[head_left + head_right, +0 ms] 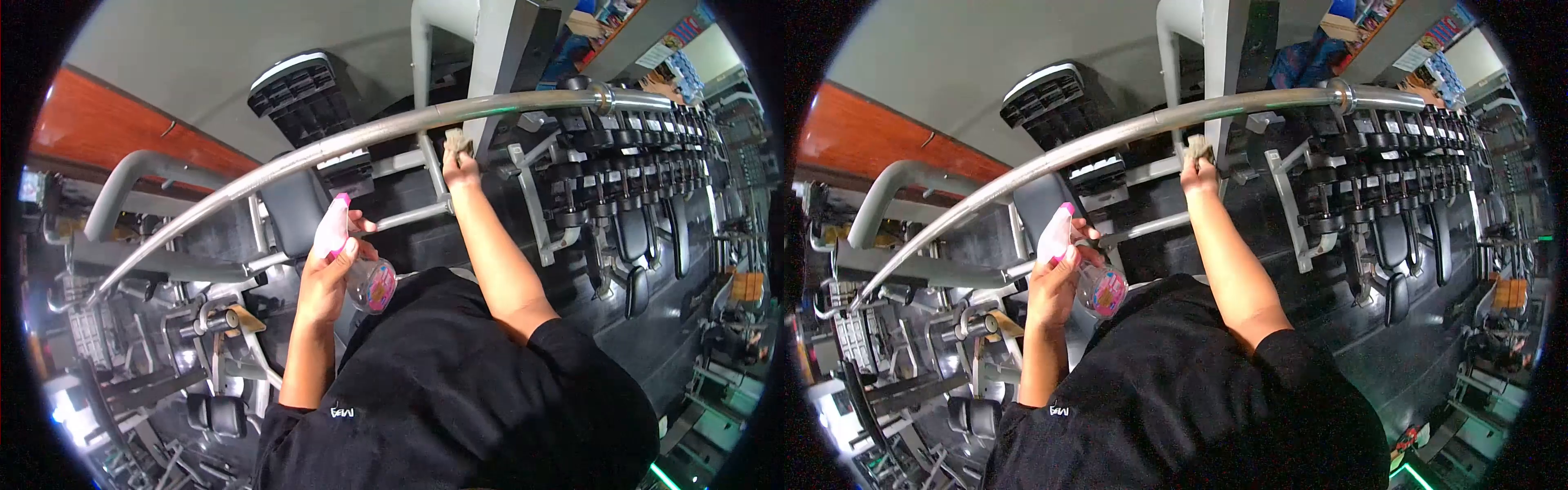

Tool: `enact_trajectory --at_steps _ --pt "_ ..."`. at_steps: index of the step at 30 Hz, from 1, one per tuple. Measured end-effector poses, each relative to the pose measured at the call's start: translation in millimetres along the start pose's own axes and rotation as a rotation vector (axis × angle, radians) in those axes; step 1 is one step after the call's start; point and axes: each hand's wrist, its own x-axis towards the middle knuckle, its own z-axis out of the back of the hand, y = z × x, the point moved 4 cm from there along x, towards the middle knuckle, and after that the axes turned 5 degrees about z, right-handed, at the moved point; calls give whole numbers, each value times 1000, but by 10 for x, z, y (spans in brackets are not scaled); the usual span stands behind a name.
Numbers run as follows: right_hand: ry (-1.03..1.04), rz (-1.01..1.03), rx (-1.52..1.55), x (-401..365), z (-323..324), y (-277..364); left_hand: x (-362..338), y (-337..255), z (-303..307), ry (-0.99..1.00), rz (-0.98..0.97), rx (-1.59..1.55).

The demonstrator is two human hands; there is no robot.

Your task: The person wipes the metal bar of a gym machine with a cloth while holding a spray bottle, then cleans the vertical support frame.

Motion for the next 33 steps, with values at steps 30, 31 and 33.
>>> enact_trajectory --at_steps 30,31,33 --pt "96 -102 125 -638 -346 -88 261 142 308 66 50 142" --pt "109 -163 227 -779 -572 -124 328 150 352 118 67 144" --pt "239 -167 240 -980 -970 -167 430 179 432 213 107 143"
